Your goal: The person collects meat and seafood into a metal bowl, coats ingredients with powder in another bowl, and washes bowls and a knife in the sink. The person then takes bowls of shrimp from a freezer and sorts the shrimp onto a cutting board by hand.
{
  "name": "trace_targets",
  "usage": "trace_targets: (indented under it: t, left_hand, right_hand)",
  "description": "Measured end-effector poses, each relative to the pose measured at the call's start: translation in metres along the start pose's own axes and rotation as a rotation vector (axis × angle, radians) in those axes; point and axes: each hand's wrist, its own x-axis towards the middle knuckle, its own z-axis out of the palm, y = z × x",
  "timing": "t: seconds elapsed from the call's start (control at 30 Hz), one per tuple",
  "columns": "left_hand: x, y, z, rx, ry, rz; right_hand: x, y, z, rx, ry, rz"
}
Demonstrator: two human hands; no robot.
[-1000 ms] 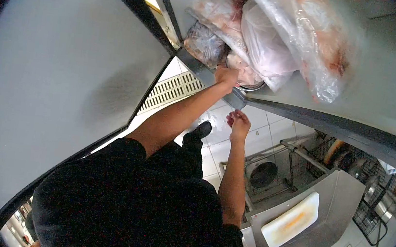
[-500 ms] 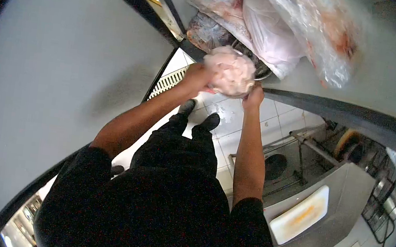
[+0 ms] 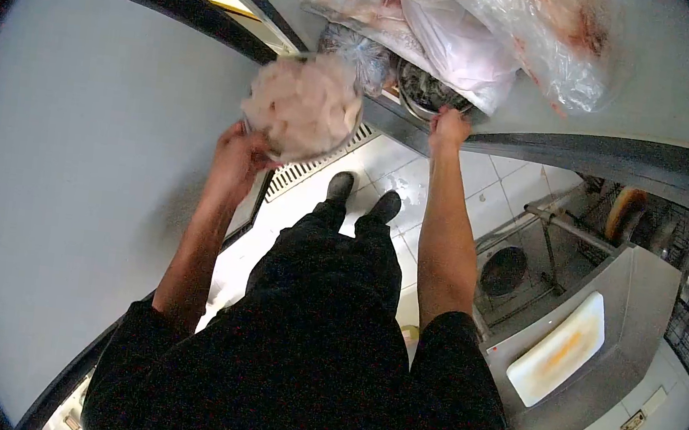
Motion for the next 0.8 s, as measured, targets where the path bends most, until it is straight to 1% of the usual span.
trace_targets:
  t: [0.03, 0.07, 0.13, 0.17, 0.23, 0.27, 0.33, 0.37, 0.4, 0.47, 0.53, 0.57, 0.6, 0.63, 0.7, 0.77, 0.8]
  left_hand:
    - [0.011, 0.008, 0.000, -0.040, -0.041, 0.042]
    - [0.019, 0.014, 0.004, -0.039, -0.048, 0.039]
    - [0.028, 0.040, 0.028, -0.176, -0.019, 0.117]
    - [0.044, 0.044, 0.032, -0.176, -0.029, 0.113]
    - [0.077, 0.050, 0.039, -0.226, -0.011, 0.199]
    - [0.092, 0.054, 0.042, -0.220, -0.021, 0.191]
    - [0.116, 0.064, 0.051, -0.218, -0.071, 0.244]
    - [0.125, 0.069, 0.056, -0.211, -0.085, 0.237]
    - [0.129, 0.074, 0.062, -0.234, -0.102, 0.239]
    - [0.156, 0.075, 0.069, -0.245, -0.139, 0.230]
    - [0.190, 0.071, 0.066, -0.271, -0.225, 0.190]
    - [0.199, 0.069, 0.074, -0.268, -0.102, 0.160]
    - [0.203, 0.066, 0.077, -0.245, -0.135, 0.137]
    - [0.219, 0.064, 0.075, -0.265, -0.201, 0.156]
    - [0.244, 0.060, 0.073, -0.305, -0.314, 0.180]
    - [0.265, 0.051, 0.067, -0.220, -0.389, 0.255]
    - [0.278, 0.047, 0.065, -0.078, -0.427, 0.355]
  right_hand:
    - [-0.017, -0.011, 0.004, 0.052, -0.003, -0.049]
    - [-0.025, -0.012, 0.003, 0.054, 0.004, -0.052]
    - [-0.034, -0.016, -0.002, 0.065, -0.007, -0.062]
    - [-0.038, -0.018, -0.005, 0.067, 0.001, -0.068]
    - [-0.054, -0.019, -0.009, 0.116, -0.032, 0.008]
    - [-0.064, -0.017, -0.011, 0.122, -0.018, 0.007]
    - [-0.088, -0.014, -0.015, 0.232, -0.002, -0.048]
    - [-0.098, -0.012, -0.018, 0.137, 0.035, -0.043]
    - [-0.106, -0.005, -0.029, 0.148, 0.052, -0.036]
    - [-0.119, 0.009, -0.052, 0.168, -0.018, -0.044]
    - [-0.140, 0.017, -0.073, 0.190, 0.008, -0.063]
    - [-0.151, 0.019, -0.086, 0.164, -0.008, -0.052]
    - [-0.166, 0.020, -0.099, 0.140, -0.019, -0.043]
    - [-0.182, 0.011, -0.100, 0.100, 0.037, -0.010]
    - [-0.202, 0.019, -0.127, 0.175, 0.085, -0.032]
    - [-0.206, 0.027, -0.170, 0.260, 0.096, -0.049]
    - [-0.211, 0.027, -0.187, 0.283, 0.135, -0.068]
